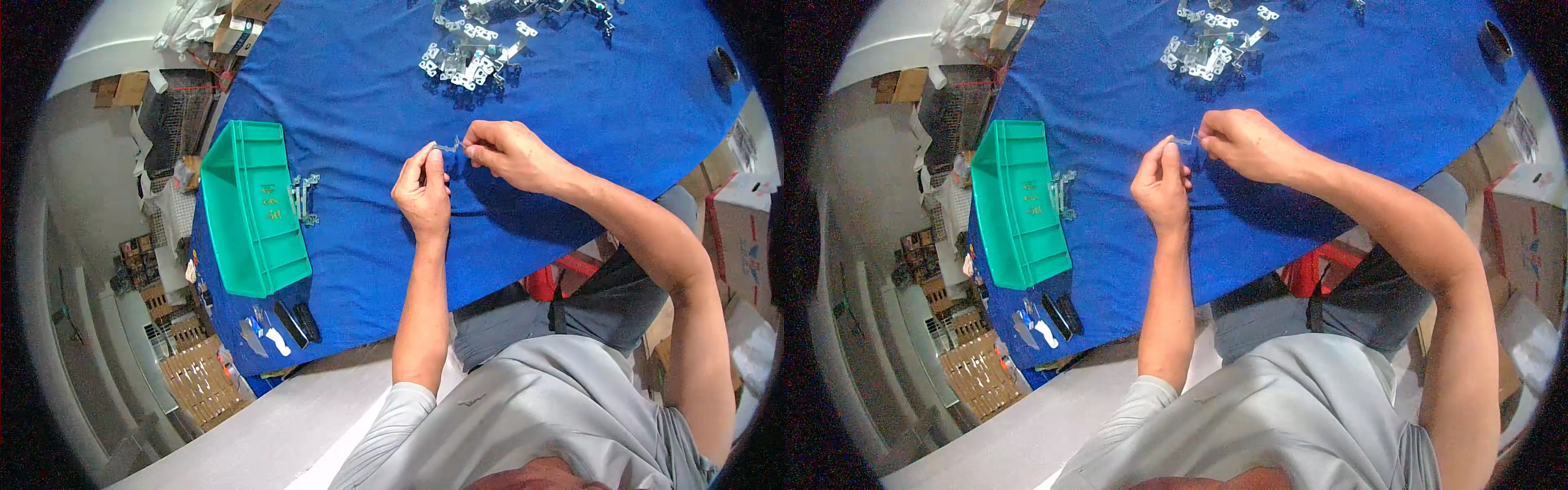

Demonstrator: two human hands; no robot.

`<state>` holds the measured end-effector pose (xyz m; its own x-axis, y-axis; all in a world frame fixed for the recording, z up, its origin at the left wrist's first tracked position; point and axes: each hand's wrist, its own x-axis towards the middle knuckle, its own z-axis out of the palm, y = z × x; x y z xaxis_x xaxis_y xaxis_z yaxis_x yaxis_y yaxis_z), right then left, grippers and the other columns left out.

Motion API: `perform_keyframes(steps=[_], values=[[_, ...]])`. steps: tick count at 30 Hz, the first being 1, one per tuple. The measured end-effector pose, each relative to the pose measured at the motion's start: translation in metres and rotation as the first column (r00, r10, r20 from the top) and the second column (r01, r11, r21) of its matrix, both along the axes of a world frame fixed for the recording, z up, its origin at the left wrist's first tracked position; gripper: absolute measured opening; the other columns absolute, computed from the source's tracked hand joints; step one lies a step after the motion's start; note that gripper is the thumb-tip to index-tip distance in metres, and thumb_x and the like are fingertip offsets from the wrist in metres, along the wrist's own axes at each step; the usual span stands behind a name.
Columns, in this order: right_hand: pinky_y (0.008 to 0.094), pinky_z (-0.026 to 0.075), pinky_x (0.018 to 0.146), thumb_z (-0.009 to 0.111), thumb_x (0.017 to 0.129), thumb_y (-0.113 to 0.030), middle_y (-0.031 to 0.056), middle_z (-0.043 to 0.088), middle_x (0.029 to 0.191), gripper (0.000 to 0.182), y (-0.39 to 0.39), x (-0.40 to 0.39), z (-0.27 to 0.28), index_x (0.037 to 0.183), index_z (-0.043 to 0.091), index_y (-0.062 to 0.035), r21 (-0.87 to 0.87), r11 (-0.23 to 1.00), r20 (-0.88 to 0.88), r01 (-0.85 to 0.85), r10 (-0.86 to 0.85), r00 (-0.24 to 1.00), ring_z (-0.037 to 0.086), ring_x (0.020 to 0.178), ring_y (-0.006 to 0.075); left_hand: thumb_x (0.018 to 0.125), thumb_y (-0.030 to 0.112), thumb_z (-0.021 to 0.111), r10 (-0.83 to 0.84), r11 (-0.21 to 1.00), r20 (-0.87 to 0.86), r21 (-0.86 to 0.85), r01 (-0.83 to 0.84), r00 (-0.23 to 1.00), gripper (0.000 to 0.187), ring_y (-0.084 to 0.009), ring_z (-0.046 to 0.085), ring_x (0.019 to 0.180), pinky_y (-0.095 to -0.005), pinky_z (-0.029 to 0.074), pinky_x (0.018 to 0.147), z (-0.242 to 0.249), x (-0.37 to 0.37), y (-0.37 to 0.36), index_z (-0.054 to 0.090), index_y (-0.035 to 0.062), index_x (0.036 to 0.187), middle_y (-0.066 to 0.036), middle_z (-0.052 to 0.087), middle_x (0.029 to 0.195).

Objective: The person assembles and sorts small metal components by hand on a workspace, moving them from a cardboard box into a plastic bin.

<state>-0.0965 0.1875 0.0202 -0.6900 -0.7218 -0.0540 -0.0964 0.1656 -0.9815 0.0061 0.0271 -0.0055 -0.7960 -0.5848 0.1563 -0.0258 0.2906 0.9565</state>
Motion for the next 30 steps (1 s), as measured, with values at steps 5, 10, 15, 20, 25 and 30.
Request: perform_keyframes(steps=[5, 10, 15, 20, 25, 30], values=[[0.0456, 0.052, 0.07, 0.062, 0.093, -0.019, 0.0229, 0.068, 0.084, 0.021, 0.002, -0.002, 0.002, 0.098, 0.065, 0.0014, 0.013, 1.0, -0.17, -0.02, 0.022, 0.985, 0.069, 0.082, 0.0397, 0.098, 0.014, 0.067, -0.021, 0.996, 0.002, -0.091, 0.021, 1.0, 0.02, -0.0047, 0.053, 0.055, -0.0192, 0.041, 0.046, -0.006, 0.0, -0.003, 0.071, -0.0003, 0.111, -0.001, 0.063, 0.07], [0.0409, 0.049, 0.066, 0.061, 0.095, -0.011, 0.0177, 0.064, 0.077, 0.015, 0.001, -0.003, -0.007, 0.099, 0.058, 0.0029, 0.011, 1.0, -0.308, -0.004, 0.007, 0.951, 0.065, 0.071, 0.029, 0.096, 0.01, 0.069, -0.012, 0.965, -0.021, -0.264, 0.006, 1.0, 0.017, -0.0054, 0.053, 0.057, -0.0213, 0.041, 0.049, -0.002, -0.001, -0.001, 0.074, 0.0005, 0.109, -0.002, 0.064, 0.075], [0.0502, 0.05, 0.072, 0.061, 0.093, -0.014, 0.0249, 0.065, 0.086, 0.018, 0.0, 0.002, -0.004, 0.1, 0.056, 0.0017, -0.092, 0.994, -0.308, 0.063, -0.089, 0.947, 0.064, 0.086, 0.0465, 0.092, 0.005, 0.07, 0.0, 0.906, -0.073, -0.423, -0.031, 0.997, 0.016, -0.0075, 0.054, 0.062, -0.0247, 0.042, 0.054, 0.008, -0.002, 0.005, 0.075, 0.0, 0.107, -0.003, 0.064, 0.078], [0.0499, 0.05, 0.072, 0.063, 0.092, -0.014, 0.0213, 0.065, 0.086, 0.019, -0.001, 0.003, -0.004, 0.101, 0.057, 0.0012, -0.174, 0.984, -0.292, 0.02, -0.071, 0.954, 0.065, 0.083, 0.042, 0.09, 0.005, 0.072, -0.02, 0.879, -0.071, -0.477, -0.016, 0.997, 0.016, -0.0087, 0.053, 0.063, -0.0258, 0.043, 0.056, 0.009, -0.002, 0.008, 0.075, -0.0006, 0.105, -0.004, 0.062, 0.074], [0.0443, 0.049, 0.07, 0.065, 0.093, -0.014, 0.0167, 0.062, 0.082, 0.015, 0.0, 0.001, -0.009, 0.098, 0.061, -0.0009, -0.122, 0.992, -0.446, 0.021, -0.073, 0.892, 0.063, 0.078, 0.0339, 0.09, 0.005, 0.072, -0.039, 0.865, -0.054, -0.501, 0.007, 0.998, 0.015, -0.0094, 0.053, 0.062, -0.026, 0.043, 0.056, 0.015, -0.001, 0.01, 0.075, -0.0006, 0.104, -0.005, 0.061, 0.073], [0.0432, 0.05, 0.07, 0.063, 0.094, -0.017, 0.0172, 0.063, 0.081, 0.015, 0.0, -0.005, -0.001, 0.098, 0.063, -0.0023, -0.201, 0.974, -0.419, 0.1, -0.178, 0.89, 0.064, 0.077, 0.0329, 0.09, 0.004, 0.072, -0.079, 0.858, -0.035, -0.512, 0.051, 0.996, 0.015, -0.0095, 0.054, 0.062, -0.0266, 0.044, 0.057, 0.014, -0.001, 0.011, 0.075, -0.001, 0.103, -0.005, 0.061, 0.072]])
